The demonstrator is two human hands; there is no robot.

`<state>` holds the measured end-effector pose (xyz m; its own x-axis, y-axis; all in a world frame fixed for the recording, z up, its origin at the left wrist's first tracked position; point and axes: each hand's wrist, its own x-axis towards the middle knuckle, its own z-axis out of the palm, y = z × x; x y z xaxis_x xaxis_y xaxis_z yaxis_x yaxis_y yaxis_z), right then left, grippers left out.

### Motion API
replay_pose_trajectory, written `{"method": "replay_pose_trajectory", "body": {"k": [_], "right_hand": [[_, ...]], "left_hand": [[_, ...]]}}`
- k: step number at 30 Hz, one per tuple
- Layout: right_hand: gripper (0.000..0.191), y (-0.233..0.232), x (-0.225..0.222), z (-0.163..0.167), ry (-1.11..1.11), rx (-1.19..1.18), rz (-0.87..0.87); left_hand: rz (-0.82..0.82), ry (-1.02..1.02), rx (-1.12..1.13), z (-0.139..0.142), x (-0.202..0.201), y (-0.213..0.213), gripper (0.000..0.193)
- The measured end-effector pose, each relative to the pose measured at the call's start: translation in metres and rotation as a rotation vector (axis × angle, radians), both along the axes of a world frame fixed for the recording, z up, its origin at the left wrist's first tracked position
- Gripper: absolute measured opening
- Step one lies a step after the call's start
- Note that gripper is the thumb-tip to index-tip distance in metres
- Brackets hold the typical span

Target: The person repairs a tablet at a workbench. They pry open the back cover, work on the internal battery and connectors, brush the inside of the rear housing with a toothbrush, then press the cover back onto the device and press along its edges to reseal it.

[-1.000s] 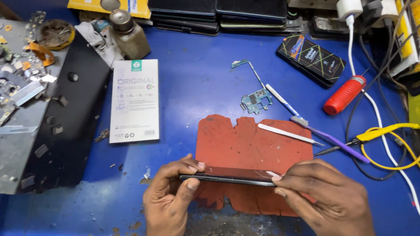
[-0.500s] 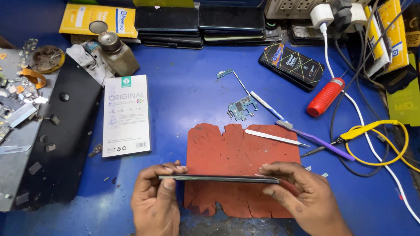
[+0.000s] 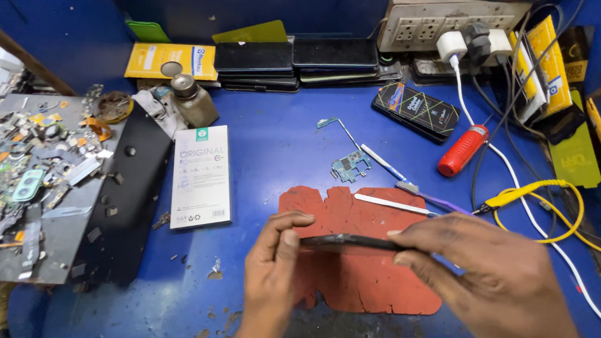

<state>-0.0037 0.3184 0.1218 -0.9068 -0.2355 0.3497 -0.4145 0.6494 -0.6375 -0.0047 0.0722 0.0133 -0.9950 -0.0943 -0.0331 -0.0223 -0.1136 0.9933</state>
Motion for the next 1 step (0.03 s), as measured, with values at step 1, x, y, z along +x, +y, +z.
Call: {"method": "replay_pose_trajectory", "body": {"k": [1], "right_hand": [[0.027, -0.0048, 0.0008, 0.0038, 0.005, 0.032, 0.02]], "left_hand": [[-0.02, 0.227, -0.201, 0.0042, 0.0029, -0.0015, 0.029]]}}
